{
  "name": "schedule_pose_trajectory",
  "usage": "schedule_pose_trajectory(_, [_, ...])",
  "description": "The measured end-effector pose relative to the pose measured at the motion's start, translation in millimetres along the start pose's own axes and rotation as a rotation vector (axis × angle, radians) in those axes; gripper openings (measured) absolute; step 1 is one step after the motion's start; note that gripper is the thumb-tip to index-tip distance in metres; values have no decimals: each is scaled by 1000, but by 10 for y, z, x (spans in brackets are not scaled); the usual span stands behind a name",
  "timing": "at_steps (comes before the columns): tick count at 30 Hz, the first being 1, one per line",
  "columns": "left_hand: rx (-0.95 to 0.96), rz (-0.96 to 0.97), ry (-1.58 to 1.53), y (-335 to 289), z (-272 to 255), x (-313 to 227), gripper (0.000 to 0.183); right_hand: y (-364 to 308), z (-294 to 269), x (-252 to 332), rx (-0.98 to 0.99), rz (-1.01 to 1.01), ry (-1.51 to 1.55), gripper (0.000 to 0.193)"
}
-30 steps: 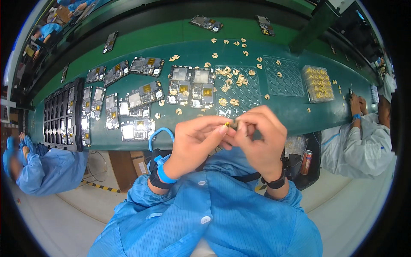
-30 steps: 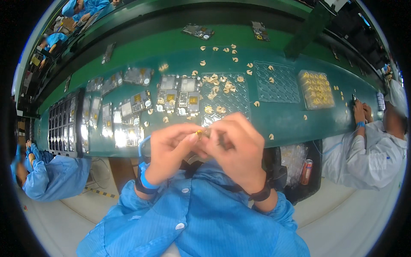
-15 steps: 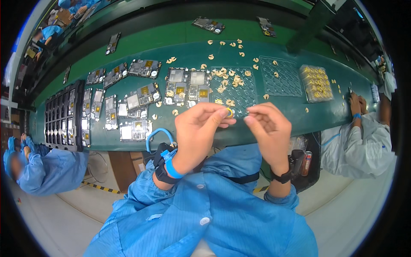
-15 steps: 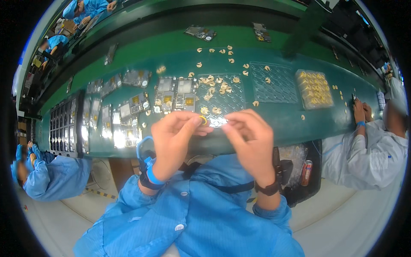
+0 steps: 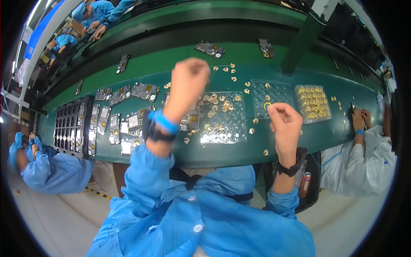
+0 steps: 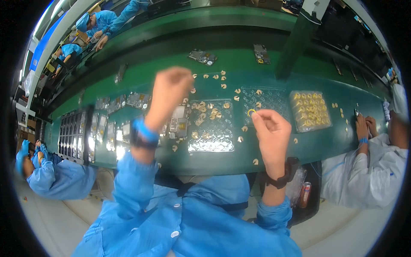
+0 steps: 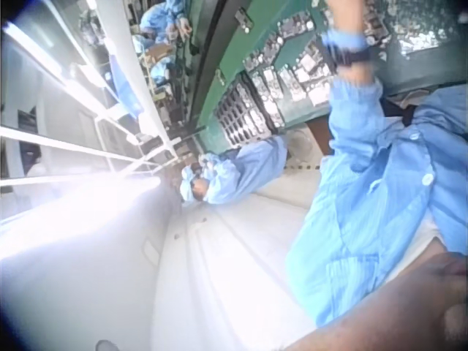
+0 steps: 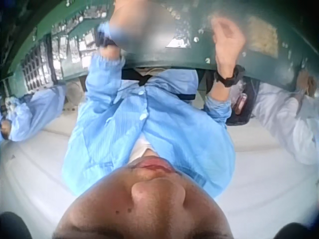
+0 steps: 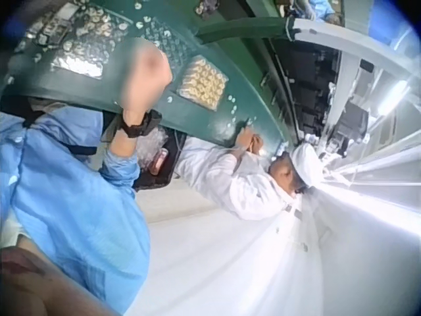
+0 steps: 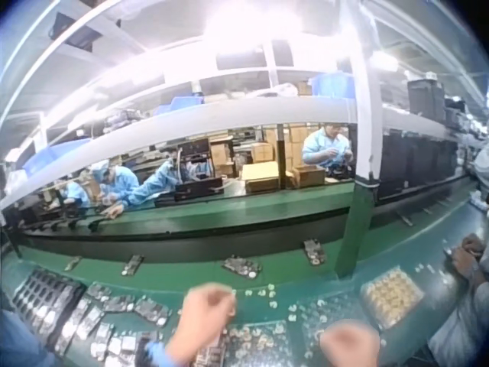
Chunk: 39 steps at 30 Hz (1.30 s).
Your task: Installing small yellow electronic components and connecting flex cables to smartphone motherboards on an assembly line.
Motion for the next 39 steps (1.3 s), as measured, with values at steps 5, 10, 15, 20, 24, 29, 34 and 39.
schedule_pose_trajectory(5, [-398,130,505,1210,446,668,50,30,5,-193,73,160,235,8])
schedule_pose_trajectory(10, [-138,-37,720,1454,951,903,67,-16,-75,-233,64,271,306,7])
schedule_pose_trajectory(15, [-184,116,479,1718,836,1142,70,30,82,-98,111,238,255,9])
schedule_pose_trajectory(20, [-16,-285,-284,1561,647,799,42,19,170,-2,137,179,126,9])
schedule_pose_trajectory(24, [-12,-378,-679,731,37,221,41,-104,410,238,158,-4,269,10])
schedule_pose_trajectory(29, [-41,-424,-827,-828,-575,-326,46,-472,1022,480,281,-15,471,14])
schedule_pose_trajectory(34, [81,-599,-590,-1752,-1083,-255,53,-982,1100,458,514,23,327,11])
schedule_pose_trajectory(39, [293,-653,-683,-1888,-1481,-280,46,-1369,1065,422,640,191,274,11])
Point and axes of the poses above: each hand's wrist, its own y-axis towards the middle knuckle, its own z-axis out of the palm, x = y × z, the point moved 3 cm from there along y, towards the middle knuckle, and after that the axes turned 11 degrees about -x, right-handed, at the moved point
